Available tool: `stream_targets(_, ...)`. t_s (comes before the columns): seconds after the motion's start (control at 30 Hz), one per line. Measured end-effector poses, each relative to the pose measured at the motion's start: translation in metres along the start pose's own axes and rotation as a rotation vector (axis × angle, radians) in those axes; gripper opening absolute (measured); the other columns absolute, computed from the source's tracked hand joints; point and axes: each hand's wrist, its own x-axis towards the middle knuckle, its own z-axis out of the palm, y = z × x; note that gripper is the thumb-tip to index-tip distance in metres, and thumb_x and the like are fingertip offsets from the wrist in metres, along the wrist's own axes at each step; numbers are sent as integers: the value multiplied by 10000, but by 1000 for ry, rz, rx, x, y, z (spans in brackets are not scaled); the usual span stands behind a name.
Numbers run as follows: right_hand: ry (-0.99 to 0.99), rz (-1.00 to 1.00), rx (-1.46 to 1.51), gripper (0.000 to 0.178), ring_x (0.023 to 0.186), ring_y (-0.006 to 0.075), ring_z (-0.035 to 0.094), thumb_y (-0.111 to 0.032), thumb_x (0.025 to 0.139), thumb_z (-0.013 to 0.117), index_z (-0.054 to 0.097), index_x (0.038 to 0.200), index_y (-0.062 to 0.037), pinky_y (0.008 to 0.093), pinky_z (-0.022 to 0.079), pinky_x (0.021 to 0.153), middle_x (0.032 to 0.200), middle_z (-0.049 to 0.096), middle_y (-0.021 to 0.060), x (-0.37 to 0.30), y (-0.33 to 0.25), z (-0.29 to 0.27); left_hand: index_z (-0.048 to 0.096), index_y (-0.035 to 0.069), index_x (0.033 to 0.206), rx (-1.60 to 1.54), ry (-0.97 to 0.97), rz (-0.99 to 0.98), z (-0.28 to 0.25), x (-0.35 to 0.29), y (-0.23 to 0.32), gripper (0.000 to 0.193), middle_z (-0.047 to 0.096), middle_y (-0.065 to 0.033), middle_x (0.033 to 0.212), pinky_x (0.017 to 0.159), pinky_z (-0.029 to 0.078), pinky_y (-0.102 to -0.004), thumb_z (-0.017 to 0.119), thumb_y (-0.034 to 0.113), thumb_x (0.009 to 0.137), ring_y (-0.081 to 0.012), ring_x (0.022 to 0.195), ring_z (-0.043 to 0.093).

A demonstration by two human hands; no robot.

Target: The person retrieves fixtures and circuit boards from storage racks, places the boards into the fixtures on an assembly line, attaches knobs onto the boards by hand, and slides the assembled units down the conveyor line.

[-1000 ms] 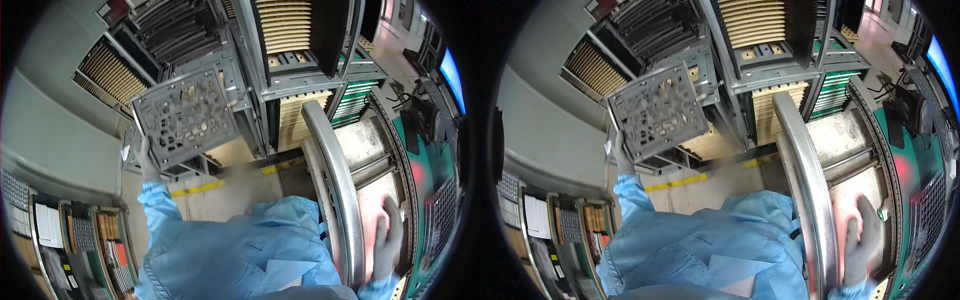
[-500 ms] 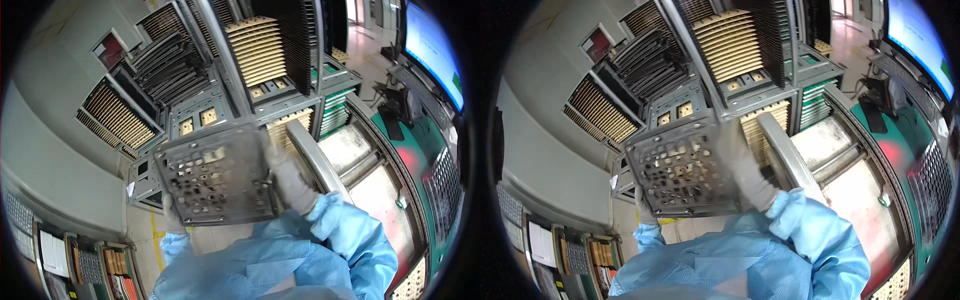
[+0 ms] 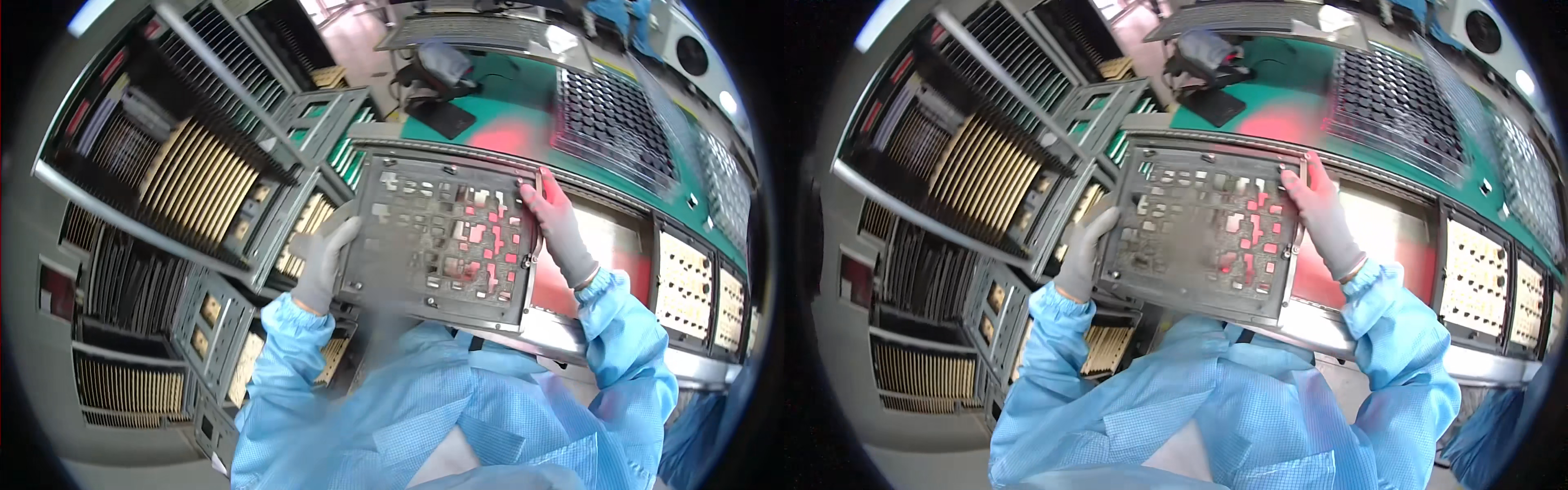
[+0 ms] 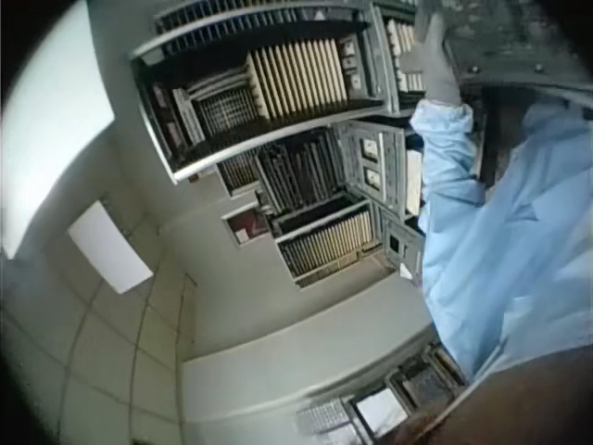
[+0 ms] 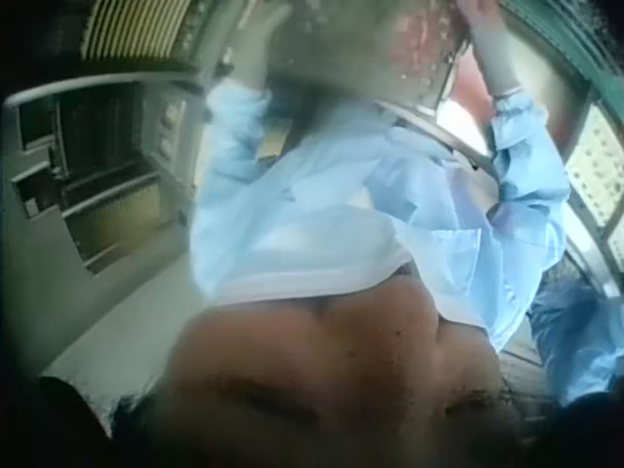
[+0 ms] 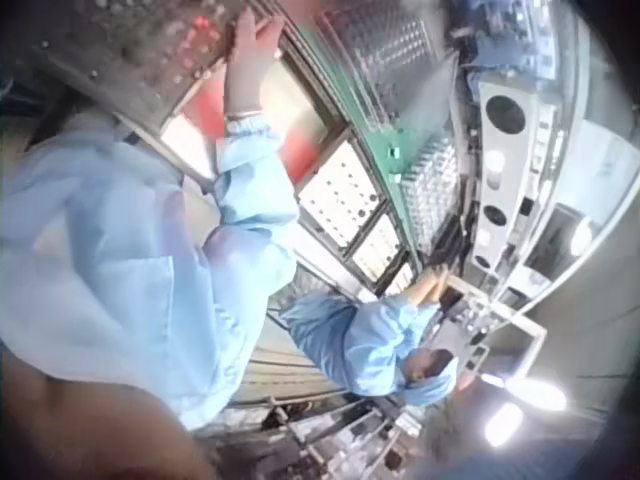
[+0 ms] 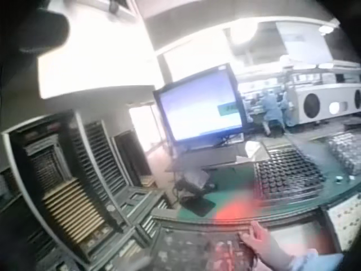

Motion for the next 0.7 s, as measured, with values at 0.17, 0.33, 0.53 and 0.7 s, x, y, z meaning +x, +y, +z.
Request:
stream_targets(0.17, 106, 328, 285, 462, 1057, 133, 618, -357, 980, 628, 589, 1273, -1, 268, 487, 918, 1186, 666, 71, -4, 51, -70, 596, -2, 1320, -5, -117, -174, 21, 76, -52, 423, 677, -52, 1148, 848, 515, -272, 649, 164, 935, -127, 979, 645)
stream_targets(0.33, 131, 279, 362, 435, 1007, 114, 626, -346, 989, 617, 613, 1247, 5, 264, 488, 909, 1135, 687, 54, 6, 48, -77, 553, -5, 1368, -58, -168, -213, 43, 90, -60, 452, 666, -54, 1156, 853, 528, -282, 605, 194, 965, -122, 982, 638)
stream_targets(0.53, 54, 256, 306, 399, 1041, 106, 619, -320, 1014, 571, 615, 1263, -10, 260, 464, 945, 1181, 675, 37, 13, 43, -86, 520, -5, 1397, 24, -164, -197, 48, 94, -63, 470, 654, -87, 1193, 867, 536, -284, 611, 187, 977, -147, 1007, 650)
stream_targets(0.7, 80, 183, 137, 495, 1194, 145, 547, -340, 1020, 557, 561, 1355, 24, 295, 404, 1040, 1320, 610, 85, 8, 29, -75, 468, -18, 1427, 586, -71, 90, 13, 89, -57, 540, 645, -177, 1258, 964, 484, -333, 596, 262, 984, -245, 1110, 632)
